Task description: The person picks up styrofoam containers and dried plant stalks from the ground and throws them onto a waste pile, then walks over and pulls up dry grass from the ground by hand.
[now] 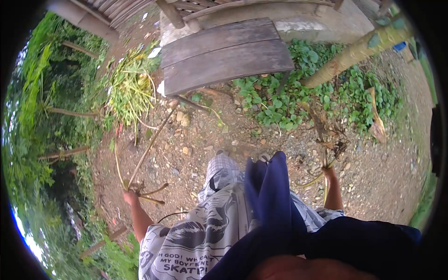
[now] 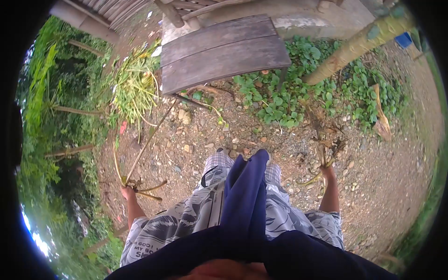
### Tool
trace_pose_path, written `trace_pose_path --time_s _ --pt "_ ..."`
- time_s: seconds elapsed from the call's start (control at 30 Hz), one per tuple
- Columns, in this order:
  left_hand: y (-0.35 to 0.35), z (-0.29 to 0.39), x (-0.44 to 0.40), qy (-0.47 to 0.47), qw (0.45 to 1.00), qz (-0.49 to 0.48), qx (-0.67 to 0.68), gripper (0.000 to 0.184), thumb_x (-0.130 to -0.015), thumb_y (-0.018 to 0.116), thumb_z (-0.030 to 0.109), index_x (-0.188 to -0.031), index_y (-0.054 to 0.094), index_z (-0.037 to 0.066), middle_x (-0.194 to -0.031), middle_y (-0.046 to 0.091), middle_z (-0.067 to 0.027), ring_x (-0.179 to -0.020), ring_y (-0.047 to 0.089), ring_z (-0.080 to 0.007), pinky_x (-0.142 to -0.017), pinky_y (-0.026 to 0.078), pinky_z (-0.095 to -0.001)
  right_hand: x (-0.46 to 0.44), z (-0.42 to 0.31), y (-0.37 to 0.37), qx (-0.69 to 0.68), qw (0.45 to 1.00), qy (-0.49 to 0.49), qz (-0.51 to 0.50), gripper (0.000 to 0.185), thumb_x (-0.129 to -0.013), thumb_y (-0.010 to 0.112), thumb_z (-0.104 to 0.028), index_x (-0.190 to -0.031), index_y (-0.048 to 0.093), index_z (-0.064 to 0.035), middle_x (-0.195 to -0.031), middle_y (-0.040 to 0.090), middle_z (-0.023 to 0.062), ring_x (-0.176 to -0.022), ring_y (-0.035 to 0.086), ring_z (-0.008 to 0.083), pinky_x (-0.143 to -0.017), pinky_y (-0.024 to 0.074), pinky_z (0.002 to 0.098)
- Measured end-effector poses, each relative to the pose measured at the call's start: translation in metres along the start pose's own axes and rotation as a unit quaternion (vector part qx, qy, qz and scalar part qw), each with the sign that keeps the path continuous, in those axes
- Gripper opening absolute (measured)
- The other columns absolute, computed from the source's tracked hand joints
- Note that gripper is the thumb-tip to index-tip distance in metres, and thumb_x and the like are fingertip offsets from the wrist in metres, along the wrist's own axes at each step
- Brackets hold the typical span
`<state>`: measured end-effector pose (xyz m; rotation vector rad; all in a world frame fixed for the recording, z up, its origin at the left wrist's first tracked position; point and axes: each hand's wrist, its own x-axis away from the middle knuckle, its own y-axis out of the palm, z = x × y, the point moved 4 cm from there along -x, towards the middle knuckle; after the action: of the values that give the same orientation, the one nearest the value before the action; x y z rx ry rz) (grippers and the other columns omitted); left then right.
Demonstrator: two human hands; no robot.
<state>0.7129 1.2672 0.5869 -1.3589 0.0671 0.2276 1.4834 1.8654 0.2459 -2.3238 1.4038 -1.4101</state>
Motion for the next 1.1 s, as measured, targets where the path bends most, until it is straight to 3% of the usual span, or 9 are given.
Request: trace_pose_path --time_s 0.17,0.27,0.4,0.5,0.6,0.63,0.73,0.87,1.1 --pt "-0.010 -0.111 0.039 -0.145 0.989 0.020 -0.003 0.027 -0.077 0.045 0.009 -0.101 0.054 0.000 -0.095 0.058 -0.0220 -0.091 0.055 -0.0377 -0.079 0.043 -0.0438 -0.005 -0.080 0.039 0.050 0.997 -0.051 -0.041 0.025 -0.069 0.065 -0.020 -0.076 0.057 0.0032 -0.065 0.056 0.0055 -0.058 0.050 0.0144 -0.051 0.0417 0.0325" --pt "0.009 -0.192 0.066 -0.195 0.981 0.000 -0.015 0.026 -0.077 0.045 0.008 -0.101 0.054 0.000 -0.095 0.058 -0.0216 -0.091 0.055 -0.0376 -0.078 0.043 -0.0438 0.022 -0.159 0.075 0.220 0.971 -0.086 -0.036 0.036 -0.067 0.064 -0.025 -0.084 0.058 0.0067 -0.070 0.060 0.0117 -0.064 0.056 0.0187 -0.055 0.0441 0.0345" --pt "0.004 -0.245 0.110 -0.274 0.960 -0.051 -0.002 0.021 -0.079 0.045 0.011 -0.097 0.052 0.001 -0.093 0.058 -0.0230 -0.088 0.055 -0.0394 -0.076 0.042 -0.0458 -0.007 -0.194 0.160 0.207 0.970 -0.101 -0.081 0.025 -0.066 0.063 -0.012 -0.086 0.059 0.0027 -0.071 0.058 0.0068 -0.063 0.054 0.0170 -0.055 0.0434 0.0334" --pt "0.047 -0.364 0.130 -0.326 0.945 -0.040 0.006 0.022 -0.079 0.048 0.013 -0.097 0.051 0.001 -0.093 0.058 -0.0223 -0.088 0.055 -0.0393 -0.076 0.043 -0.0456 0.008 -0.260 0.225 0.195 0.968 -0.095 -0.128 0.030 -0.066 0.063 -0.011 -0.091 0.058 0.0039 -0.074 0.058 0.0091 -0.064 0.055 0.0169 -0.054 0.0438 0.0325" --pt "0.045 -0.398 0.144 -0.383 0.921 -0.057 0.052 0.025 -0.076 0.055 0.010 -0.098 0.050 0.000 -0.093 0.058 -0.0219 -0.088 0.056 -0.0373 -0.077 0.044 -0.0433 -0.012 -0.306 0.305 0.271 0.930 -0.236 -0.078 0.034 -0.066 0.063 -0.012 -0.095 0.057 0.0049 -0.079 0.060 0.0117 -0.067 0.058 0.0203 -0.058 0.0457 0.0339" --pt "0.041 -0.417 0.149 -0.400 0.914 -0.033 0.061 0.026 -0.075 0.056 0.010 -0.098 0.050 0.000 -0.093 0.058 -0.0218 -0.088 0.056 -0.0369 -0.077 0.044 -0.0428 0.025 -0.346 0.334 0.278 0.930 -0.208 -0.124 0.042 -0.067 0.060 -0.019 -0.102 0.055 0.0059 -0.087 0.061 0.0182 -0.079 0.060 0.0254 -0.068 0.0467 0.0362" --pt "0.029 -0.447 0.139 -0.417 0.907 -0.027 0.046 0.027 -0.075 0.056 0.009 -0.099 0.050 -0.001 -0.093 0.058 -0.0219 -0.089 0.056 -0.0371 -0.077 0.044 -0.0424 0.059 -0.421 0.422 0.325 0.922 -0.110 -0.180 0.039 -0.069 0.060 -0.016 -0.102 0.056 0.0045 -0.091 0.060 0.0162 -0.084 0.059 0.0259 -0.072 0.0455 0.0374" --pt "0.032 -0.466 0.105 -0.442 0.895 -0.033 0.049 0.024 -0.075 0.053 0.007 -0.099 0.050 0.000 -0.093 0.058 -0.0224 -0.090 0.055 -0.0383 -0.077 0.044 -0.0429 0.124 -0.539 0.546 0.344 0.886 -0.245 -0.190 0.038 -0.068 0.059 -0.018 -0.099 0.056 0.0047 -0.085 0.060 0.0149 -0.076 0.058 0.0227 -0.066 0.0458 0.0357" --pt "0.100 -0.483 -0.023 -0.472 0.874 -0.076 0.081 0.022 -0.078 0.050 0.015 -0.096 0.051 0.003 -0.094 0.058 -0.0230 -0.090 0.055 -0.0397 -0.076 0.044 -0.0451 0.146 -0.661 0.768 0.337 0.860 -0.280 -0.262 0.038 -0.069 0.059 -0.019 -0.099 0.055 0.0046 -0.081 0.059 0.0110 -0.069 0.055 0.0208 -0.061 0.0448 0.0355"
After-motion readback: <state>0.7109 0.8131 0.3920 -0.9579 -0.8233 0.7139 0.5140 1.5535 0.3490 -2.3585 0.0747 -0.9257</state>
